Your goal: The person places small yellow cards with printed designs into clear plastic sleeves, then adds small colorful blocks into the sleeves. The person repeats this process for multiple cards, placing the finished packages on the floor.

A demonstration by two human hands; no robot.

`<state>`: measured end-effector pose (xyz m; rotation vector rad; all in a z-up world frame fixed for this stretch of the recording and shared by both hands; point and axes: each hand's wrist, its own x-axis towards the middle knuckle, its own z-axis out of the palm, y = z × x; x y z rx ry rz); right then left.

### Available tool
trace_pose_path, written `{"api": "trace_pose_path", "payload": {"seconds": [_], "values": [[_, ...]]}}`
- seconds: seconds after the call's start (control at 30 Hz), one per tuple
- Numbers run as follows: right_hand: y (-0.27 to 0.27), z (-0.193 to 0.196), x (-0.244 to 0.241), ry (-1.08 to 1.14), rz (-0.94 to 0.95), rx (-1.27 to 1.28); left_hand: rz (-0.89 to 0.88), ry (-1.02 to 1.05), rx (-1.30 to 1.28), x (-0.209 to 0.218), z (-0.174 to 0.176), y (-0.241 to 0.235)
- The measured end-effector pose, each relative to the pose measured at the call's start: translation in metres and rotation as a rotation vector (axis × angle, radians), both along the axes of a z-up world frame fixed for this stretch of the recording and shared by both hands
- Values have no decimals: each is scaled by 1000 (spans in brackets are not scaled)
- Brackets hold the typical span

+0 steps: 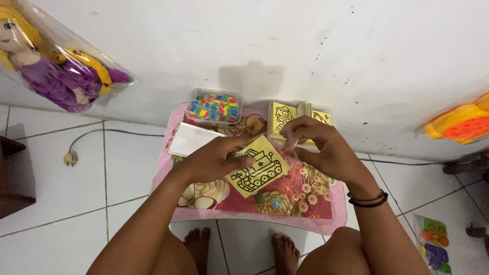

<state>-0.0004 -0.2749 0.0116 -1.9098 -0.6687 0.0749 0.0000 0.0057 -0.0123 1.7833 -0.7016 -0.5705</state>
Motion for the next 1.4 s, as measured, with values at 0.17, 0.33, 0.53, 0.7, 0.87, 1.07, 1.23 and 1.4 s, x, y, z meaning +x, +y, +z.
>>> {"api": "trace_pose_path", "payload": {"seconds": [0.17, 0.33, 0.53, 0.7, 0.87, 1.07, 1.23, 1.4], "values": [[6, 6, 1, -62, 80, -131, 25, 32, -20, -2, 11, 2], [14, 8, -1, -107, 106, -152, 34, 48, -34, 1, 8, 4], [9, 3, 4, 60, 84, -60, 35, 25, -43, -2, 10, 7], [-3, -14, 8, 283, -26, 160, 108, 32, -66, 1, 17, 8], [4, -5, 2, 106, 17, 43, 107, -1, -141, 0, 15, 6], [9, -6, 2, 68, 17, -8, 94, 29, -216, 21, -50, 7], [12, -8, 5, 59, 51, 6, 85, 23, -246, 13, -33, 8], [21, 0, 6, -38, 73, 91, 91, 9, -209, 8, -15, 1]]}}
